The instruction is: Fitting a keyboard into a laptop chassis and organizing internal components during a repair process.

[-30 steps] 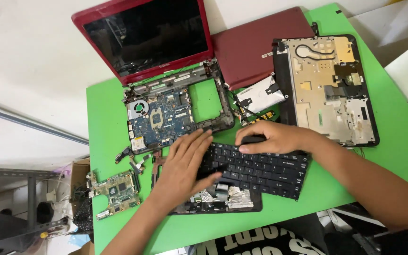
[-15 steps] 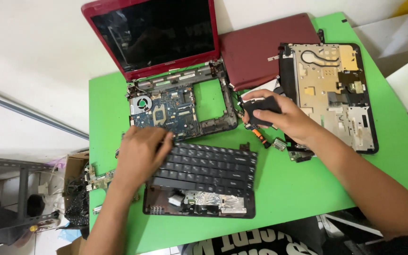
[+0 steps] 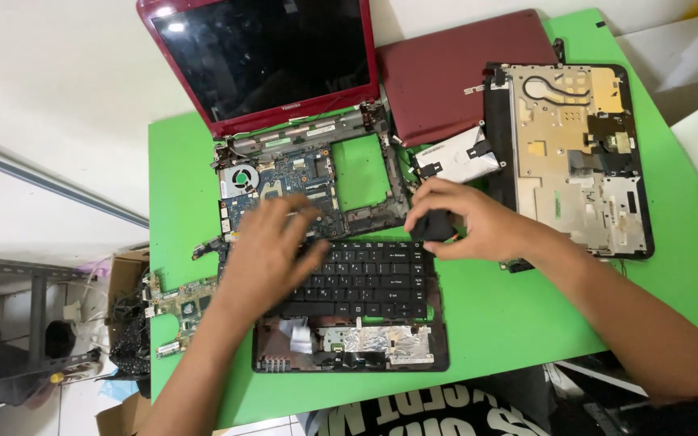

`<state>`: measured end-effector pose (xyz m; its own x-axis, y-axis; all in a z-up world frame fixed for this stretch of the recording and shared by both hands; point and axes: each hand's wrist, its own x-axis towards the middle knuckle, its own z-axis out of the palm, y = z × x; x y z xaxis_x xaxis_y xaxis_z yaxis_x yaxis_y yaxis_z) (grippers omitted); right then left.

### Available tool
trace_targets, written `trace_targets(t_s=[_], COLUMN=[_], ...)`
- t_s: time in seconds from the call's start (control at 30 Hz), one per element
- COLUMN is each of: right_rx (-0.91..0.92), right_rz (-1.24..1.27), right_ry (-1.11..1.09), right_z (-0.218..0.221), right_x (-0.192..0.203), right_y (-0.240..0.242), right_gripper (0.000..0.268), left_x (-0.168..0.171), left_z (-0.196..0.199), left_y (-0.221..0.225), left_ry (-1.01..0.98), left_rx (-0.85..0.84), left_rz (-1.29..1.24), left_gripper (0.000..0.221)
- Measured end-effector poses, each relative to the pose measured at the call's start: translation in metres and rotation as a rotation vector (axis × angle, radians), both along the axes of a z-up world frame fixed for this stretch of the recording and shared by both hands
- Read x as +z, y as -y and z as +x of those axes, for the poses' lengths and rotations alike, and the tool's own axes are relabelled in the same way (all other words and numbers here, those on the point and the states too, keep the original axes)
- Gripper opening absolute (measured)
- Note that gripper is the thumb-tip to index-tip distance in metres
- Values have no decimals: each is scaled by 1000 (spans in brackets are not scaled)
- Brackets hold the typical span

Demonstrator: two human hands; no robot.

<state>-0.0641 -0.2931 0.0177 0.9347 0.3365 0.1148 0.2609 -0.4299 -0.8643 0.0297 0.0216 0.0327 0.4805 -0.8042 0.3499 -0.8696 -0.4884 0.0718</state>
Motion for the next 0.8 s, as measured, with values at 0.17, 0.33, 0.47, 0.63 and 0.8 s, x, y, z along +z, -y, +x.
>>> trace_targets(t_s=[0.17, 0.33, 0.47, 0.63, 0.8], right_rx=[47, 43, 54, 63, -61], right_rz=[-130, -160, -224, -250, 15], right_ry=[84, 131, 126, 70, 161], right_z=[1, 1, -3, -4, 15], right_x=[-7, -7, 5, 16, -25], right_y=[-4, -9, -15, -22, -5], right_gripper=[21, 14, 15, 14, 16], left_x=[-17, -26, -29, -31, -36], left_z=[-30, -24, -13, -12, -11], left_y=[19, 20, 18, 19, 20], left_ry=[-221, -347, -293, -257, -250], left_rx=[-311, -326, -263, -253, -228], left_rz=[9, 100, 105, 64, 70], left_gripper=[48, 60, 50, 40, 40])
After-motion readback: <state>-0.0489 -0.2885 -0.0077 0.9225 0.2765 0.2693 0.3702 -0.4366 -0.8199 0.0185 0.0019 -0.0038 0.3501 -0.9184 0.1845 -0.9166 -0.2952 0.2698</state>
